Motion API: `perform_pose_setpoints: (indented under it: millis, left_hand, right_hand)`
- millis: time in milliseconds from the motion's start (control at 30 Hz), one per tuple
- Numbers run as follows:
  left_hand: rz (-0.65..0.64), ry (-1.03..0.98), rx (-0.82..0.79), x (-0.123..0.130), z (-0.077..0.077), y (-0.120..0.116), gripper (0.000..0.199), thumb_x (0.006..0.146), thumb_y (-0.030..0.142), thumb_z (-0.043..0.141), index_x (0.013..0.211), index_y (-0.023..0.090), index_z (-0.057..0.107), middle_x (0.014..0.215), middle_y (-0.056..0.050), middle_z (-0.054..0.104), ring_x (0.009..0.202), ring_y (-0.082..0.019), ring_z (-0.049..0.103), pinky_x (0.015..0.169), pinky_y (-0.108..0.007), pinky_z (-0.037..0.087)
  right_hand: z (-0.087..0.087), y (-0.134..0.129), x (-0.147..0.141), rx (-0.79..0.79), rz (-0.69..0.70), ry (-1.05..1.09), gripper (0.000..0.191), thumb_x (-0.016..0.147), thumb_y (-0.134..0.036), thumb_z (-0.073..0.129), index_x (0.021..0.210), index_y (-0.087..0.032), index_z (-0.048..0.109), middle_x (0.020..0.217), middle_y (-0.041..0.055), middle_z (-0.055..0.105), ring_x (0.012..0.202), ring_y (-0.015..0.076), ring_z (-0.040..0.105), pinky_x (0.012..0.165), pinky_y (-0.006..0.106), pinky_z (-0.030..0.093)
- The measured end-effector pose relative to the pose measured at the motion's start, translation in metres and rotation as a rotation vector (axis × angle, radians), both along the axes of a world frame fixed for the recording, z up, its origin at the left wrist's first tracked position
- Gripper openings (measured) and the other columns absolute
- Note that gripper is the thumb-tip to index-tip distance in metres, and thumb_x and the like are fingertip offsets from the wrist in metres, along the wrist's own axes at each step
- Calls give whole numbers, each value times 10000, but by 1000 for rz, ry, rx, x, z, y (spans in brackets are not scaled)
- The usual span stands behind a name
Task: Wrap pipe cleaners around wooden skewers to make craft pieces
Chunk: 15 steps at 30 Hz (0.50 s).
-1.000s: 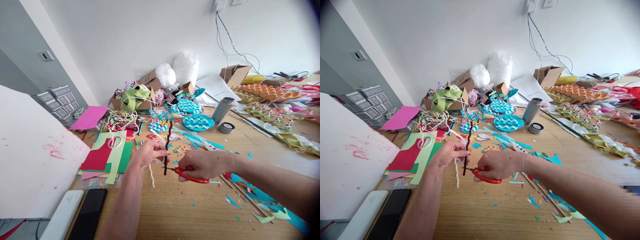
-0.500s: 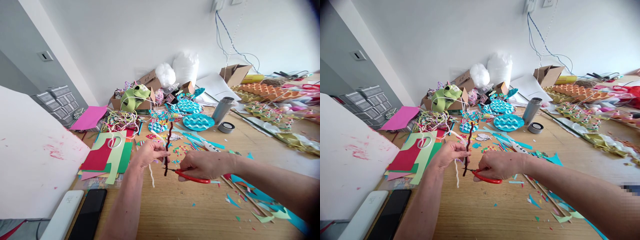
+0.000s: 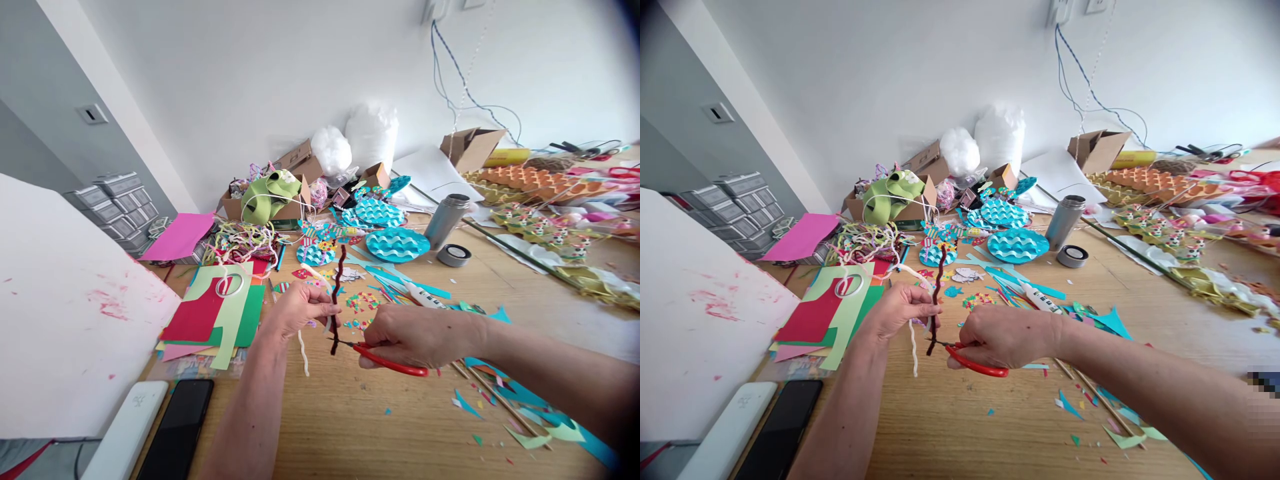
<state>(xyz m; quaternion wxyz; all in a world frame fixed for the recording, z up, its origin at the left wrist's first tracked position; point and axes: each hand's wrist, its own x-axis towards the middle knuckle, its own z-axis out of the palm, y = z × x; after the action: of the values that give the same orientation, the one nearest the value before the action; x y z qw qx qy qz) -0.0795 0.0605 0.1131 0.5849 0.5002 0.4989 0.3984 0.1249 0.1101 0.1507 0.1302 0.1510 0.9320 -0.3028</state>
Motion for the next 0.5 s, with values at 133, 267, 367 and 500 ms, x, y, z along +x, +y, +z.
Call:
perform_pose_setpoints:
  millis: [133,267,367,500]
  left_hand:
    - [-5,14,-1,0,-1,2,324,615,397,770,646,86,686,637,-72,693,567,-150,608,579,-254,454]
    - [-7,10,-4,-2,-3,3,338,594,419,779,639,98,682,626,-60,686,558,-135,609,564,-240,453]
    - [16,24,1,-2,-3,3,336,589,414,783,616,98,670,615,-56,681,539,-121,596,553,-231,449]
    - [-14,10,-1,-2,-4,3,307,617,387,771,649,93,691,643,-68,692,555,-122,605,555,-227,451]
  right_hand:
    - [-1,0,1,3,-3,11,584,901,-570,361,578,-137,584,482,-19,465,448,73,330,469,215,262]
    - [3,-2,2,-20,-11,21,585,907,-564,353,587,-136,590,484,-19,462,444,72,325,454,214,250]
    - [4,-1,3,-26,-24,14,578,908,-561,354,612,-133,605,497,-13,480,453,76,341,457,214,257]
    - [-1,1,6,-40,-13,-27,525,899,-555,384,713,-133,635,554,1,540,486,85,401,476,205,286]
